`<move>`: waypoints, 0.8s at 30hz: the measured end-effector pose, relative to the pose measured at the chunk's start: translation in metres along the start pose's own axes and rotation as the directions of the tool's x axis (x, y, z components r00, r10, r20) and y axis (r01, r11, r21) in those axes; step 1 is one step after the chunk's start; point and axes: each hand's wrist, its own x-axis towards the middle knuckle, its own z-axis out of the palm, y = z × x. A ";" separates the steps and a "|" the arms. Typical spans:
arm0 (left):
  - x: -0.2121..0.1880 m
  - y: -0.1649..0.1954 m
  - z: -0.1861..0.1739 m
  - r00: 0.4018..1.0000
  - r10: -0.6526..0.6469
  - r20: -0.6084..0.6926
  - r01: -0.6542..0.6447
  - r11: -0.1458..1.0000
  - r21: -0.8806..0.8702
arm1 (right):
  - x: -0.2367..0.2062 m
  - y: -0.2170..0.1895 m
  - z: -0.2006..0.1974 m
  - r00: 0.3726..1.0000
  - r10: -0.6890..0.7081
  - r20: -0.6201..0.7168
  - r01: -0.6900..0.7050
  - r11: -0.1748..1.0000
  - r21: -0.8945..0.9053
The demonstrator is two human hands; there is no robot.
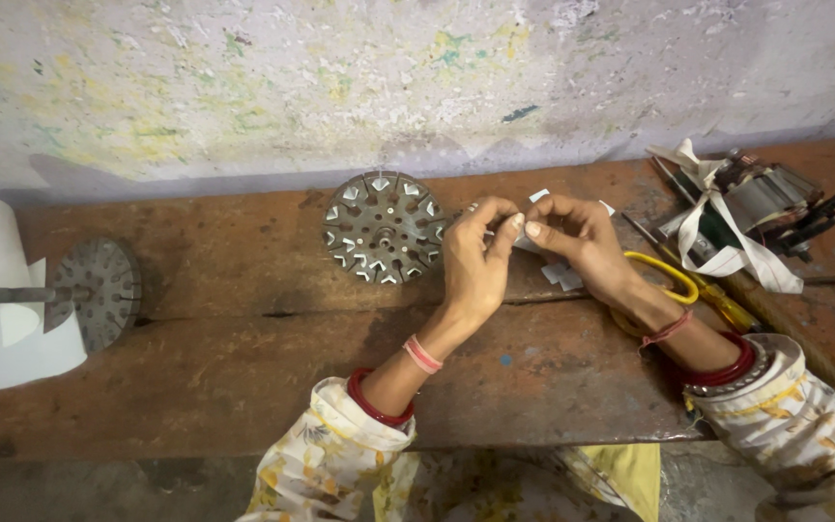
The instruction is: The person cuts small white paper pieces with scissors, folds them, and inserts them into slots on a metal disc. The person repeats this process for multiple pieces, arranging them on the disc.
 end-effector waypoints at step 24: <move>-0.005 -0.002 0.004 0.994 0.100 0.038 -0.104 0.986 0.129 | 0.002 0.008 -0.006 0.981 -0.006 0.193 0.025 0.995 -0.101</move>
